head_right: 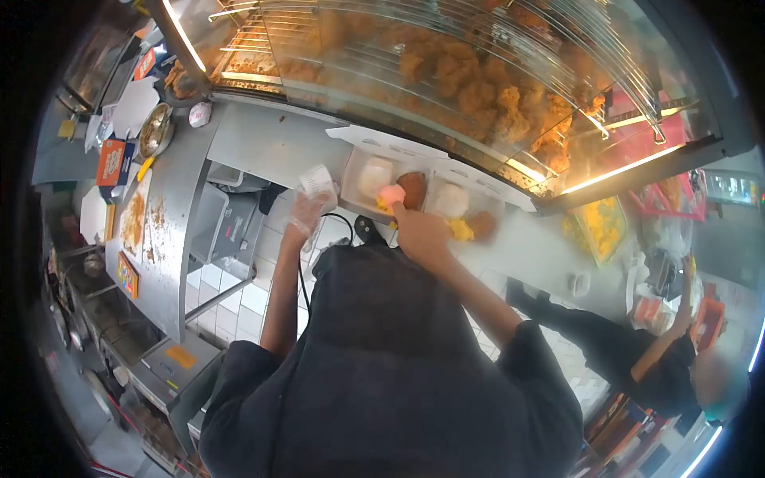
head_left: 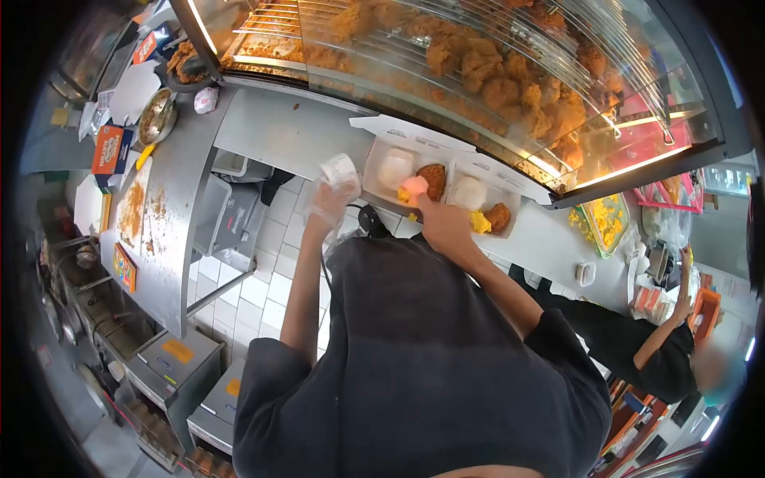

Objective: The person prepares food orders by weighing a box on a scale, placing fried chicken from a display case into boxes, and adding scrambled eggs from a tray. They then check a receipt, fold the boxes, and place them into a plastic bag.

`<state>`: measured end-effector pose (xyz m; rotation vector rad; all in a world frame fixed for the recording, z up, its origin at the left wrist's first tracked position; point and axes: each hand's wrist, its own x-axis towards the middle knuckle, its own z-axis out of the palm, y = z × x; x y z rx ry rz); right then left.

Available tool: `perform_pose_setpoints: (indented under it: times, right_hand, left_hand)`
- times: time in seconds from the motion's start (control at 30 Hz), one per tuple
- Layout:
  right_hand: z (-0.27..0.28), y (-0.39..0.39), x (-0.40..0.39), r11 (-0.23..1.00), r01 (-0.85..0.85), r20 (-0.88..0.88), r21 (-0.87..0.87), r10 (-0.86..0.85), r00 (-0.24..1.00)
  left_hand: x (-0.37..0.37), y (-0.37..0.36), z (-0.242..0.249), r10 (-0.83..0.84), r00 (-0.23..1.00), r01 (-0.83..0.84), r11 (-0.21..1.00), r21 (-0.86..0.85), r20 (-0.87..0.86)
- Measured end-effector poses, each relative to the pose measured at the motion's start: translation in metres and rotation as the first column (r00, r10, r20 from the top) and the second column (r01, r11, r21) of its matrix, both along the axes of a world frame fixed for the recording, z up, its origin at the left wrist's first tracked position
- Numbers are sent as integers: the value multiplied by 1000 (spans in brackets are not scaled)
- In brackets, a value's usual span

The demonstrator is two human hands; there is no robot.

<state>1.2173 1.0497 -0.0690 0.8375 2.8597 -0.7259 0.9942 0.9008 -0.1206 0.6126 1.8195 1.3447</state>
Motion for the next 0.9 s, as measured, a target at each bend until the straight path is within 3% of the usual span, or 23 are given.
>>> perform_pose_setpoints:
  times: [0.07, 0.1, 0.17, 0.2, 0.23, 0.27, 0.3, 0.33, 0.4, 0.47, 0.5, 0.53, 0.57, 0.6, 0.67, 0.7, 0.73, 0.77, 0.8, 0.83, 0.87, 0.9]
  right_hand:
    - [-6, 1, -2, 999, -30, 52, 29, 29, 998]
    - [-2, 3, -3, 998, -4, 56, 57, 1, 998]
    - [15, 9, 0, 995, 41, 59, 90, -46, 997]
    - [33, 13, 7, 982, 170, 4, 86, -171, 985]
    - [42, 17, 18, 952, 295, -48, 78, -292, 955]
    - [44, 21, 34, 945, 315, -42, 86, -312, 949]
    - [44, 27, 55, 887, 460, -390, -39, -437, 810]
    - [44, 33, 78, 819, 539, -667, -196, -515, 538]
    - [45, 45, 130, 628, 660, -720, -411, -668, 187]
    - [60, 69, 168, 478, 763, -763, -435, -645, -31]
    - [57, 89, 197, 413, 781, -739, -468, -667, -90]
    - [50, 112, 229, 344, 795, -717, -499, -680, -155]
    - [46, 135, 258, 324, 770, -681, -550, -708, -188]
    - [43, 158, 286, 301, 742, -644, -599, -732, -224]
    - [33, 199, 338, 294, 932, -645, -214, -759, 91]
    - [27, 216, 352, 260, 953, -532, -154, -835, 141]
    - [20, 226, 364, 242, 965, -405, -97, -896, 184]
    - [-8, 228, 379, 262, 957, -305, 122, -908, 288]
    - [-28, 232, 389, 297, 896, -181, 331, -912, 369]
    - [-23, 222, 375, 329, 898, -109, 294, -921, 373]
    - [-17, 200, 345, 362, 897, -31, 252, -924, 382]
    - [-7, 177, 311, 382, 916, 33, 122, -924, 381]
  left_hand:
    - [3, 11, -24, -253, 872, 108, 934, -340, -420]
    - [4, 14, -28, -266, 868, 123, 934, -336, -419]
    - [6, 21, -34, -378, 742, 190, 911, -366, -554]
    - [5, 23, -40, -392, 736, 211, 908, -363, -552]
    - [0, 23, -45, -362, 799, 243, 925, -293, -481]
    - [-2, 24, -49, -337, 853, 268, 938, -220, -399]
    - [0, 25, -37, -347, 817, 279, 937, -212, -461]
    - [2, 26, -34, -361, 813, 303, 932, -198, -456]
    - [0, 28, -36, -386, 748, 321, 922, -215, -540]
    - [-21, 18, -93, -524, 414, 454, 827, -330, -744]
    - [-18, 19, -122, -311, 867, 365, 929, 69, -389]
    - [-17, 22, -141, -127, 974, 59, 942, 331, 189]
    - [-27, 22, -139, -310, 805, 389, 920, 55, -505]
    - [-41, 21, -139, -439, 175, 429, 840, -333, -881]
    - [-60, 18, -173, -458, 285, 425, 848, -317, -842]
    - [-45, 36, -133, -365, 733, 330, 929, -169, -575]
    - [-29, 52, -85, -175, 975, 161, 982, -102, -141]
    - [-39, 48, -101, -188, 971, 176, 980, -90, -150]
    - [-62, 29, -139, -335, 859, 323, 941, -100, -388]
    - [-75, 24, -159, -439, 671, 445, 883, -149, -597]
    - [-68, 33, -145, -432, 669, 442, 885, -145, -605]
    - [-55, 37, -122, -314, 894, 287, 949, -130, -319]
